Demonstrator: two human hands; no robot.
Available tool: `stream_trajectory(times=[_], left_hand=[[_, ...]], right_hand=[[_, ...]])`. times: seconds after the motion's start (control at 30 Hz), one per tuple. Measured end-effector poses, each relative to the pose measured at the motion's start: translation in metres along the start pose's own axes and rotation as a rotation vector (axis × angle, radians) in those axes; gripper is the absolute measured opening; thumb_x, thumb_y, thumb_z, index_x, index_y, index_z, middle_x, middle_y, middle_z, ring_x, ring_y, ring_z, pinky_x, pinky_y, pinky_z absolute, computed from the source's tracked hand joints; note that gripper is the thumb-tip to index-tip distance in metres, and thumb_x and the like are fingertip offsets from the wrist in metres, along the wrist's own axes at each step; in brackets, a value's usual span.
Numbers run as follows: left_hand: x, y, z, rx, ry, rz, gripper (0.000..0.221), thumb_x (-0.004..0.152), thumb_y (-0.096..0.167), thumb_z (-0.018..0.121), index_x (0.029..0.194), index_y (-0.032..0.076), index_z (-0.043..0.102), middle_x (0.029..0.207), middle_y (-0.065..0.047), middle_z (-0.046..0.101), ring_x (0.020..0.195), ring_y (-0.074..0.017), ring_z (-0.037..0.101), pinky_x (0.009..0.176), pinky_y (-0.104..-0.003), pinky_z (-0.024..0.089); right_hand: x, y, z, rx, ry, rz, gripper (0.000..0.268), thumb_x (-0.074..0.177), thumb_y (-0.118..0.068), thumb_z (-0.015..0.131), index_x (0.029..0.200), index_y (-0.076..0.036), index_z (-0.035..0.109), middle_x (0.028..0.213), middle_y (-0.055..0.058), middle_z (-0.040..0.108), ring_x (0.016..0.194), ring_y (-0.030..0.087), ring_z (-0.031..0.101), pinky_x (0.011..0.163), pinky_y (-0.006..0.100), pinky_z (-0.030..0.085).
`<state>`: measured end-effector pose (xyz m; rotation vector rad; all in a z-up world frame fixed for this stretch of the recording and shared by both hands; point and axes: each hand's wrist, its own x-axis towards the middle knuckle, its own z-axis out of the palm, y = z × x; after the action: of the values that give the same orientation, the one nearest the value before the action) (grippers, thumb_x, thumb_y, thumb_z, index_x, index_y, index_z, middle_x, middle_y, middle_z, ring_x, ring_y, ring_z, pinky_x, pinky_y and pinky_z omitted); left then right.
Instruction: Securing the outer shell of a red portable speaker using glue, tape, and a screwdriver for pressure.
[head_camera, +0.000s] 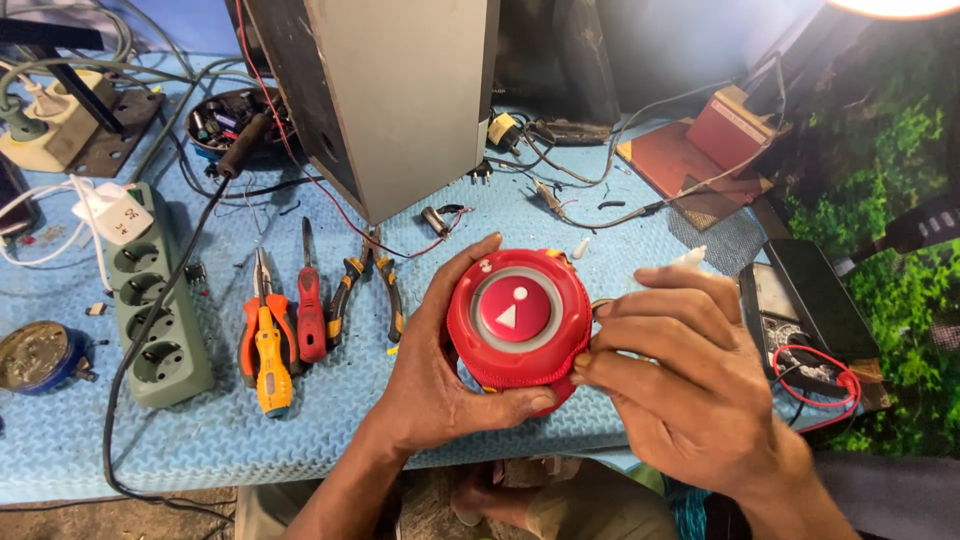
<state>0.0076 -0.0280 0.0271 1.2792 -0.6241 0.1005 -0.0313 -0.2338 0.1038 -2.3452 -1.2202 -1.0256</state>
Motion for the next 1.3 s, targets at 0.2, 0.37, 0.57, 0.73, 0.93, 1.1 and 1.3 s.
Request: stream_trajectory(times=[0.2, 0.37, 0.57, 0.73, 0.93, 1.1, 1.3], left_hand=[[-0.002, -0.004, -0.003, 0.038, -0.001, 0.056, 0.106, 0.074, 0.039, 0.085, 0.157, 0.007, 0.028, 0.156, -0.011, 0.042, 0.140, -0.0246, 0.053, 0.118, -0.039, 0.048], [0.000, 0.001, 0.002, 0.030, 0.047, 0.041, 0.100, 0.072, 0.040, 0.086, 0.152, 0.007, 0.035, 0.148, -0.010, 0.050, 0.133, -0.0220, 0.057, 0.115, -0.037, 0.048], [0.002, 0.007, 0.007, -0.038, 0.052, 0.017, 0.089, 0.077, 0.041, 0.083, 0.148, 0.009, 0.040, 0.142, -0.013, 0.058, 0.128, -0.0231, 0.062, 0.109, -0.037, 0.053], [0.003, 0.008, 0.006, -0.077, 0.009, 0.015, 0.085, 0.079, 0.038, 0.083, 0.147, 0.010, 0.040, 0.139, -0.013, 0.060, 0.124, -0.0233, 0.063, 0.107, -0.037, 0.055], [0.004, 0.004, 0.002, -0.060, -0.006, 0.016, 0.086, 0.078, 0.039, 0.083, 0.147, 0.010, 0.040, 0.139, -0.011, 0.057, 0.123, -0.0229, 0.063, 0.106, -0.036, 0.055], [0.003, 0.006, 0.001, -0.074, -0.009, -0.005, 0.088, 0.077, 0.039, 0.083, 0.147, 0.009, 0.040, 0.136, -0.011, 0.058, 0.119, -0.0213, 0.063, 0.104, -0.035, 0.056], [0.005, 0.009, 0.001, -0.017, -0.012, 0.000, 0.089, 0.076, 0.043, 0.082, 0.146, 0.009, 0.041, 0.135, -0.010, 0.060, 0.120, -0.0209, 0.065, 0.104, -0.034, 0.057]], right_hand=[[-0.030, 0.005, 0.027, 0.045, 0.189, 0.071, 0.012, 0.092, -0.009, 0.076, 0.103, -0.010, 0.075, 0.109, 0.009, 0.070, 0.100, 0.025, 0.074, 0.095, 0.043, 0.058], [-0.033, 0.009, 0.029, 0.003, 0.158, 0.056, 0.016, 0.095, -0.010, 0.075, 0.110, -0.012, 0.074, 0.115, 0.007, 0.069, 0.103, 0.025, 0.074, 0.098, 0.046, 0.059], [-0.028, 0.015, 0.023, 0.008, 0.148, 0.008, 0.013, 0.094, -0.011, 0.074, 0.107, -0.014, 0.074, 0.109, 0.005, 0.069, 0.096, 0.023, 0.073, 0.095, 0.045, 0.057], [-0.024, 0.019, 0.017, 0.021, 0.106, -0.040, 0.011, 0.096, -0.014, 0.070, 0.105, -0.015, 0.075, 0.105, 0.005, 0.068, 0.094, 0.023, 0.071, 0.095, 0.046, 0.055], [-0.017, 0.020, 0.010, -0.036, 0.050, -0.103, 0.015, 0.098, -0.012, 0.062, 0.105, -0.014, 0.076, 0.105, 0.002, 0.069, 0.096, 0.022, 0.070, 0.096, 0.046, 0.052], [-0.014, 0.019, 0.012, -0.104, 0.016, -0.177, 0.025, 0.099, -0.003, 0.049, 0.102, -0.012, 0.072, 0.103, 0.004, 0.066, 0.095, 0.023, 0.067, 0.097, 0.048, 0.050], [-0.008, 0.013, 0.013, -0.090, -0.001, -0.129, 0.019, 0.100, -0.007, 0.049, 0.094, -0.010, 0.067, 0.101, 0.006, 0.066, 0.094, 0.026, 0.064, 0.099, 0.052, 0.049]])
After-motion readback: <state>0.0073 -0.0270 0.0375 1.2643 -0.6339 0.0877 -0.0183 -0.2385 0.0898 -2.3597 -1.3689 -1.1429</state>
